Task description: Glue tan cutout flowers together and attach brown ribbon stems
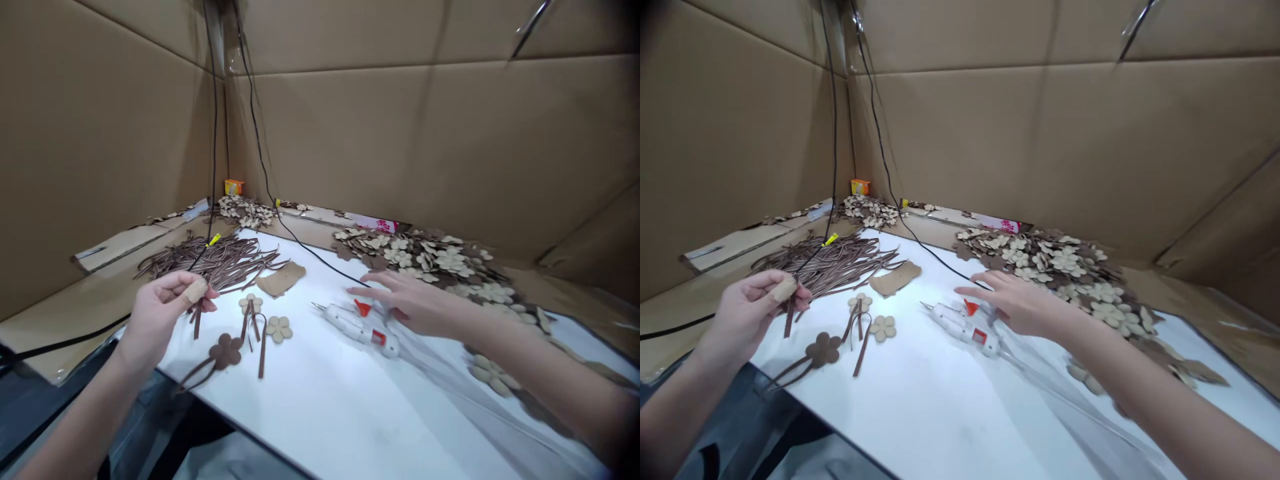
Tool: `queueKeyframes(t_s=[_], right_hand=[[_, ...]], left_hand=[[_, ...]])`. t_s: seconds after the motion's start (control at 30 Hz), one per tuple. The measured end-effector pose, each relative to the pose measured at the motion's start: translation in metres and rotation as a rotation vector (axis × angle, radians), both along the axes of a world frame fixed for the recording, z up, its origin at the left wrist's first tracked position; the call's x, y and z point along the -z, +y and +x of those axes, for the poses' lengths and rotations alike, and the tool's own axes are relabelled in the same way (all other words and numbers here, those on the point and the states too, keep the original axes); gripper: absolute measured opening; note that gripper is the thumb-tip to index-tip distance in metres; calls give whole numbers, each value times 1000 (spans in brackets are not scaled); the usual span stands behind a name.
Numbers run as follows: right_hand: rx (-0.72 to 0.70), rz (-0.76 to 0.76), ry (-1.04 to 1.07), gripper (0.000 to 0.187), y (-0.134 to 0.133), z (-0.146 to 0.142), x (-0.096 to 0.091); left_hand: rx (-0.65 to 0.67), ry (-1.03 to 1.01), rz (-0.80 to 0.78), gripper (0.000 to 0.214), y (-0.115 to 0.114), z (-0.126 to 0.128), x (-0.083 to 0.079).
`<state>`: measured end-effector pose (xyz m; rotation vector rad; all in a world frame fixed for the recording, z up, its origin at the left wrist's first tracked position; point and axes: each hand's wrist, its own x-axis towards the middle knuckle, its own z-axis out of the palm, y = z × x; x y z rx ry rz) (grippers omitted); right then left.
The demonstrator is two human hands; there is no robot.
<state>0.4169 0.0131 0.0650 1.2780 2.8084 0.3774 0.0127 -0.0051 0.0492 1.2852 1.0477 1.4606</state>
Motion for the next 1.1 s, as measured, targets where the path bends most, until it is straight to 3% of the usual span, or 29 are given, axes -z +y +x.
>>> queueKeyframes(t_s=[0.13,0.33,0.5,0.6,0.7,0.83,0.93,1.1], right_hand=[[-28,-85,-14,62,-4,10,19],[14,-155,-34,53,0,4,22],[85,-214,128,42,-9,-9,17],[126,-363,355,27,-22,-28,13],[149,-477,455,22,-32,-46,15],[66,-421,477,32,-31,-54,30],[-14,-330,499,30,-27,-53,40],[24,-293,447,22,-23,-57,39]], left_hand=[[24,-74,-28,22,16,6,9],[56,-34,22,18,22,22,5],[192,212,-15,19,17,26,4],[274,421,-41,19,11,29,12],[345,657,137,13,8,30,20],[530,795,403,11,8,30,24],[639,842,432,11,9,31,23],[746,1026,427,15,8,34,22]])
